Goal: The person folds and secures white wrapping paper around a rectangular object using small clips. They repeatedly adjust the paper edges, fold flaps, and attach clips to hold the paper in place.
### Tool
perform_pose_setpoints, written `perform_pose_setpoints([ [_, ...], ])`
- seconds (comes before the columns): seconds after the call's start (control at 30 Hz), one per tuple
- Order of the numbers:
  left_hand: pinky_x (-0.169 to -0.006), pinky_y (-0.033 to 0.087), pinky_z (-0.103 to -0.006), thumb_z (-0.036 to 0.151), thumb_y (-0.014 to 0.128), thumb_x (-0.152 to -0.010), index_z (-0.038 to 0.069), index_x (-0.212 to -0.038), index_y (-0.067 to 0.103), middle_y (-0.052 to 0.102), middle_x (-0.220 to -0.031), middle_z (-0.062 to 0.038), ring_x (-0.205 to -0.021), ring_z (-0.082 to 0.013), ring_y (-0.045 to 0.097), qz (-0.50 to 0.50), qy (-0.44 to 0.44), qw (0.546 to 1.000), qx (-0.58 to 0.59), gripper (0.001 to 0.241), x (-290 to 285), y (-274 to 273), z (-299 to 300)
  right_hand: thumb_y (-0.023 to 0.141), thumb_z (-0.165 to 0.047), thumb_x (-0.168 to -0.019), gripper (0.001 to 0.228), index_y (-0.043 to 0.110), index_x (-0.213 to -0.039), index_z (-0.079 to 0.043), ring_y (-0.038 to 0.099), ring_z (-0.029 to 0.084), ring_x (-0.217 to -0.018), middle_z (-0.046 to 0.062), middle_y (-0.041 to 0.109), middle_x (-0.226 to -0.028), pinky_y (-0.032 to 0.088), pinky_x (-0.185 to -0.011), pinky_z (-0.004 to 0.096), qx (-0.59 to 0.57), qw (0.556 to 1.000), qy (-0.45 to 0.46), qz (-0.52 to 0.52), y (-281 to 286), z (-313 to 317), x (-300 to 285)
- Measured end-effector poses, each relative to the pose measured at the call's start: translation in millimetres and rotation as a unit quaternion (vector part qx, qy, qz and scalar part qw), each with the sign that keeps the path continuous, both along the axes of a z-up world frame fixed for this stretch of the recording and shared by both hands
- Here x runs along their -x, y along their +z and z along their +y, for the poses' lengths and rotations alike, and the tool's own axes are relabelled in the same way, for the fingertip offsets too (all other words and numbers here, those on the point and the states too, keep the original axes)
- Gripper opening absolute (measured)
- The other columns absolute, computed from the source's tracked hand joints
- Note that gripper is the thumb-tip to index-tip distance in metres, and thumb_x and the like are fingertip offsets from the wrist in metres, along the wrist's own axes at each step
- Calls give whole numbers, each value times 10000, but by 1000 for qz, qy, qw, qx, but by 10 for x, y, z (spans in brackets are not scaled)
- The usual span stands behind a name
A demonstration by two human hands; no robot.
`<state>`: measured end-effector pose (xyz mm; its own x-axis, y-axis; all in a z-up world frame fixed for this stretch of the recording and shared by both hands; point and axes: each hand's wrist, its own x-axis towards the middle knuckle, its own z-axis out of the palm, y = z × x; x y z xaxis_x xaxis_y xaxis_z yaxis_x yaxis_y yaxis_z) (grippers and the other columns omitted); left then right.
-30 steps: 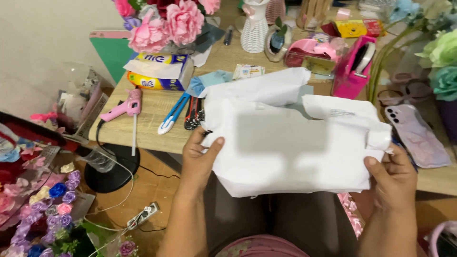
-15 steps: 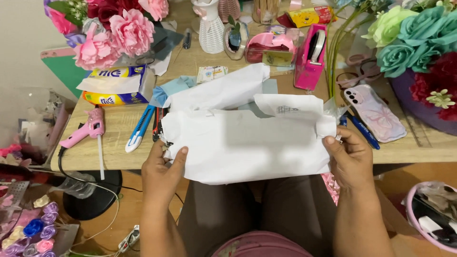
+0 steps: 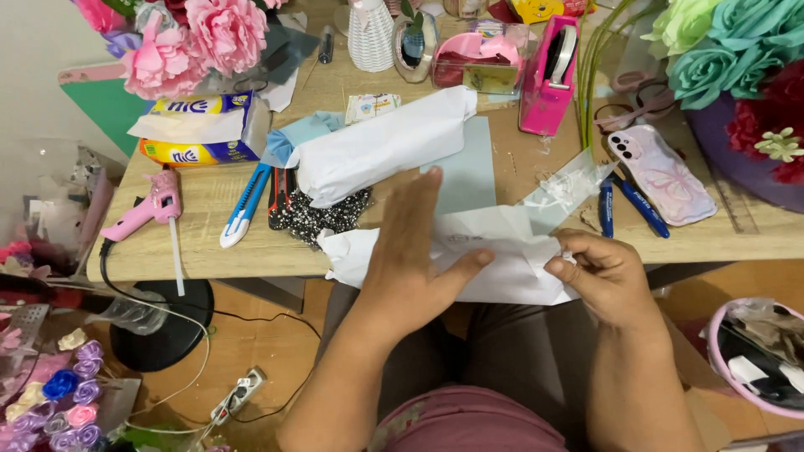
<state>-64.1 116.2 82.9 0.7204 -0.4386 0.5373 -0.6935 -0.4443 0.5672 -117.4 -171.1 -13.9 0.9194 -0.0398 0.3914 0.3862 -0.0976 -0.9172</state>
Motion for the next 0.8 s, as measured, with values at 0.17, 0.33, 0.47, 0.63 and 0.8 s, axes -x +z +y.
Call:
perform_pose_setpoints([
  [0.17, -1201, 255, -500, 562, 761, -753, 116, -1144, 653, 728, -1084, -51, -1123, -254, 641, 98, 0, 995, -30, 603, -33, 172, -286, 734, -106, -885, 157, 707, -977, 19, 673, 184, -886, 125, 725, -958, 532, -774, 288, 70, 997, 35, -18, 258, 44, 84],
  [0.33, -698, 437, -329, 318, 760, -870, 170, -763, 646, 589, -659, 24, -759, -188, 572, 135, -26, 989, 60, 215, 4, 123, -319, 807, -67, -822, 426, 705, -1234, -26, 535, 31, -763, -36, 576, -910, 455, -680, 155, 28, 996, -79, 41, 203, 99, 90],
  [0.47, -838, 540, -322, 269, 796, -885, 119, -945, 782, 661, -692, -25, -714, -194, 656, 84, 10, 987, 136, 163, -5, 85, -320, 808, 68, -776, 450, 679, -1206, 98, 588, 102, -648, 123, 662, -744, 506, -605, 203, -52, 992, -114, -18, 232, 165, 37],
  [0.63, -707, 516, -304, 191, 747, -930, 72, -1006, 786, 611, -633, -59, -634, -189, 603, 54, 4, 986, 158, 147, -36, 50, -307, 806, 63, -787, 409, 694, -1179, 90, 584, 90, -626, 136, 705, -752, 513, -587, 198, -28, 992, -118, -33, 281, 198, 63],
  [0.8, -662, 508, -301, 147, 737, -933, 47, -1003, 781, 621, -614, -68, -608, -186, 609, 102, -19, 976, 194, 131, -28, -22, -247, 826, 37, -766, 447, 684, -1186, 94, 628, 135, -704, 168, 695, -819, 567, -647, 269, -48, 993, -106, -33, 261, 218, 67],
])
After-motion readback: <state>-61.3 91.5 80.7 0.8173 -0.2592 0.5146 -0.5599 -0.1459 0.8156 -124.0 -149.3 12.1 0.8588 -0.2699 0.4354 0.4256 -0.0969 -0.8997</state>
